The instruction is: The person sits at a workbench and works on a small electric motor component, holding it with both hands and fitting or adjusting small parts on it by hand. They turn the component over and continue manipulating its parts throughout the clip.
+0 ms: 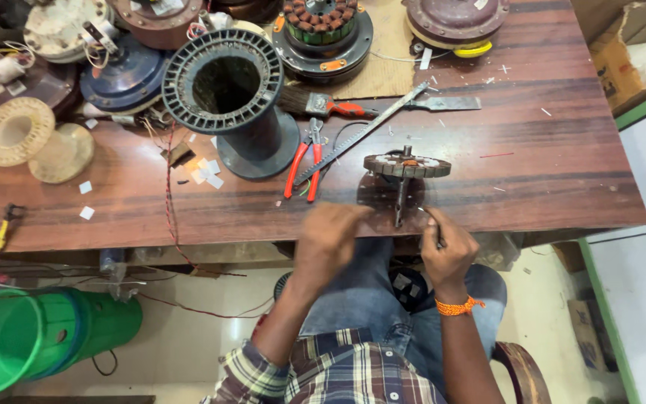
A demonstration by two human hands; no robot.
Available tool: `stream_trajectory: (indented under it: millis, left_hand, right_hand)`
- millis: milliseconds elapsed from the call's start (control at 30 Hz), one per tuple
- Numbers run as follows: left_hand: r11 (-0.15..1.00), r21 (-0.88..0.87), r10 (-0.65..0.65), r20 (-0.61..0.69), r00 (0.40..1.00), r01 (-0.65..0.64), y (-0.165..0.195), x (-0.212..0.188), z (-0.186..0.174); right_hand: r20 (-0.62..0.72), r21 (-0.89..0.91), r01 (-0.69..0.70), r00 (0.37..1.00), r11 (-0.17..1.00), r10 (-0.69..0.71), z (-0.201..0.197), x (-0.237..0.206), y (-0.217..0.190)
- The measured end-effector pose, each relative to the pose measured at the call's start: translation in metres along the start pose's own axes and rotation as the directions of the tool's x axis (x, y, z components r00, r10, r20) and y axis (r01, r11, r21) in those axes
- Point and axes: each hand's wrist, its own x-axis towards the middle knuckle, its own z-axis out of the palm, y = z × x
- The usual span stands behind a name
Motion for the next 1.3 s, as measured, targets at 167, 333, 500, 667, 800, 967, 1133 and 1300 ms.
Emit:
stream_trajectory:
  millis: [167, 333, 500, 667, 800, 967, 1133, 1300]
  left_hand:
    - [0.926, 0.054, 0.375, -0.012, 0.927, -0.374, 0.026, 0.027, 0.017]
    - [0.958, 0.017, 0.287, -0.071, 0.955, -0.286, 0.022, 0.049, 0.027]
    - [0.977, -0.157, 0.119, -0.168, 0.979, -0.146, 0.020, 0.037, 0.040]
    - [0.804, -0.588, -0.249, -0.193, 0.949, 0.091, 0.024, 0.031, 0.060]
    - [0.417, -0.856, -0.484, 0.075, 0.872, 0.305, 0.022, 0.035, 0.072]
    - [0.101, -0.947, -0.518, 0.211, 0.829, 0.304, 0.014, 0.038, 0.081]
    - [-0.052, -0.954, -0.508, 0.280, 0.815, 0.295, 0.003, 0.038, 0.084]
    - [-0.155, -0.930, -0.522, 0.363, 0.772, 0.332, 0.004, 0.043, 0.084]
  right_hand:
    - [0.020, -0.044, 0.048, 0.999, 0.998, -0.047, -0.001, 0.002, -0.008]
    - [0.102, 0.027, 0.047, 0.994, 0.999, -0.049, -0.019, 0.015, -0.035]
    - [0.297, -0.039, 0.089, 0.952, 0.995, -0.073, -0.056, 0.051, -0.064]
    - [0.333, -0.083, 0.218, 0.926, 0.972, -0.179, -0.055, 0.089, -0.085]
    - [0.315, -0.039, 0.294, 0.910, 0.955, -0.268, -0.039, 0.115, -0.089]
    - [0.370, 0.008, 0.240, 0.901, 0.971, -0.226, -0.022, 0.136, -0.086]
    - [0.484, -0.015, 0.097, 0.872, 0.995, -0.078, -0.014, 0.152, -0.080]
    - [0.592, -0.033, -0.010, 0.805, 0.999, 0.027, 0.001, 0.165, -0.065]
